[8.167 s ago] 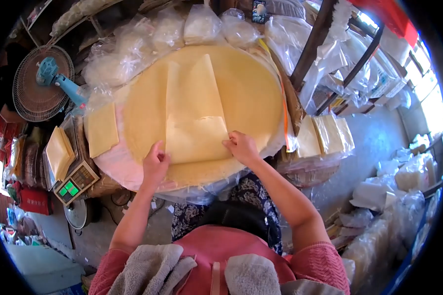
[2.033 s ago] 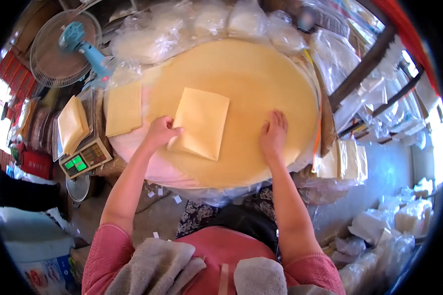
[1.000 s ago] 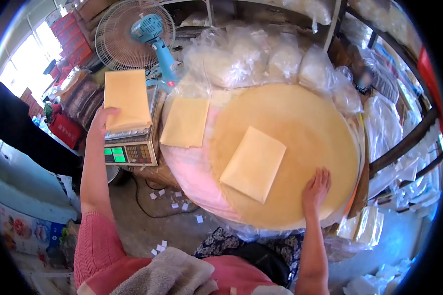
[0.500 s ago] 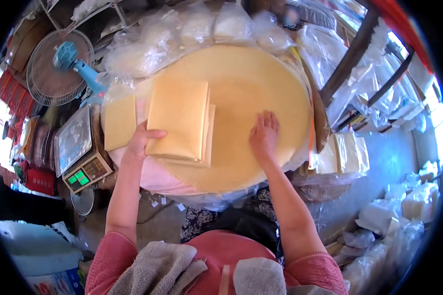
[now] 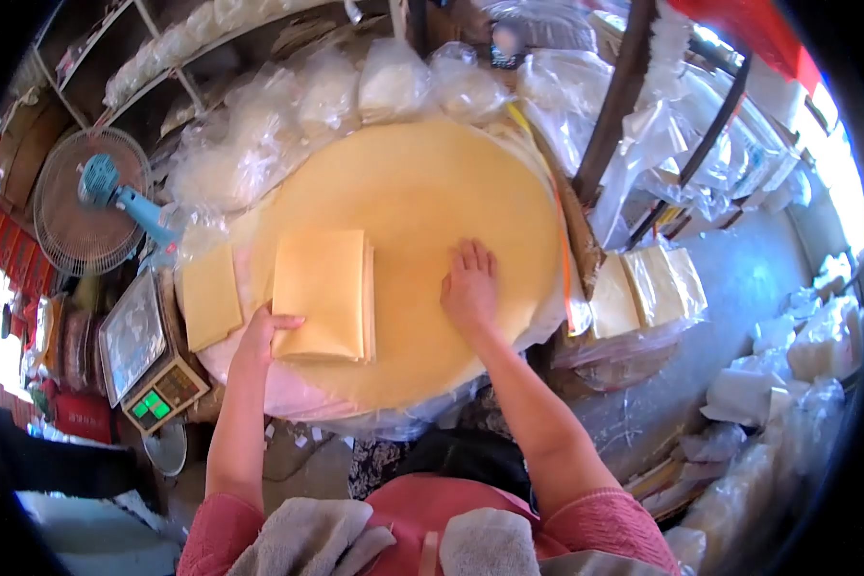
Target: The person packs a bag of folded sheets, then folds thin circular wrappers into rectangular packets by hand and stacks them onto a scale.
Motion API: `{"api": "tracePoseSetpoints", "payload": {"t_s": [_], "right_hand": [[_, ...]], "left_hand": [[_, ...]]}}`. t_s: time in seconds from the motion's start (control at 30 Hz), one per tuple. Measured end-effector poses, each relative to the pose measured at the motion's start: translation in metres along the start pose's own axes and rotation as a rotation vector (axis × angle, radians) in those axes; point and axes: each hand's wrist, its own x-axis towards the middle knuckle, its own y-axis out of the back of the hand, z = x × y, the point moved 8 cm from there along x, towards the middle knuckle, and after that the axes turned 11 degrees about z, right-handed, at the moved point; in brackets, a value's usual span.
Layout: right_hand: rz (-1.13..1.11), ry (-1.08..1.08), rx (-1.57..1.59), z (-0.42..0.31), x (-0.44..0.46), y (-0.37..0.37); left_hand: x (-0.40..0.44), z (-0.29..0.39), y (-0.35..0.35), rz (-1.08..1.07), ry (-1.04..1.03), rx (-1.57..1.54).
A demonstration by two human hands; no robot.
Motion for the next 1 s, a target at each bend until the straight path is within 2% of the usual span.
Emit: {"api": "tracePoseSetpoints", "payload": {"t_s": [0.07,0.27,0.47,0.57,0.67,0.77,0.83,0.93,1.0], "right_hand": [[0.000,-0.015,0.007,0.000,0.001,0.002],[0.007,-0.025,0.031,-0.001,0.001,0.004],[0.028,-0.029,0.046,-0.003,0.003,0.006],[0.042,-0.022,0.047,-0.004,0.003,0.006],[0.056,-0.012,0.039,-0.003,0.002,0.006],[0.036,-0.020,-0.001,0.004,-0.002,0.001],[0.020,0.016,-0.004,0.003,-0.004,-0.005],[0.056,0.095,0.062,0.002,-0.004,-0.004],[0.038,0.101,0.051,-0.004,0.000,0.001]], "left_hand": [[-0.004,0.003,-0.003,-0.001,-0.036,0.015],[-0.014,0.020,0.012,0.257,-0.245,0.541],[-0.002,0.022,0.012,0.233,-0.151,0.646],[0.001,0.026,0.001,0.092,-0.006,0.597],[0.015,0.013,0.005,0.031,0.044,0.474],[-0.005,0.020,-0.005,0.028,-0.001,0.293],[-0.011,0.013,-0.006,-0.006,-0.034,0.029],[-0.018,0.007,0.014,0.064,-0.056,-0.035],[-0.027,0.012,0.057,0.155,-0.109,-0.030]]}}
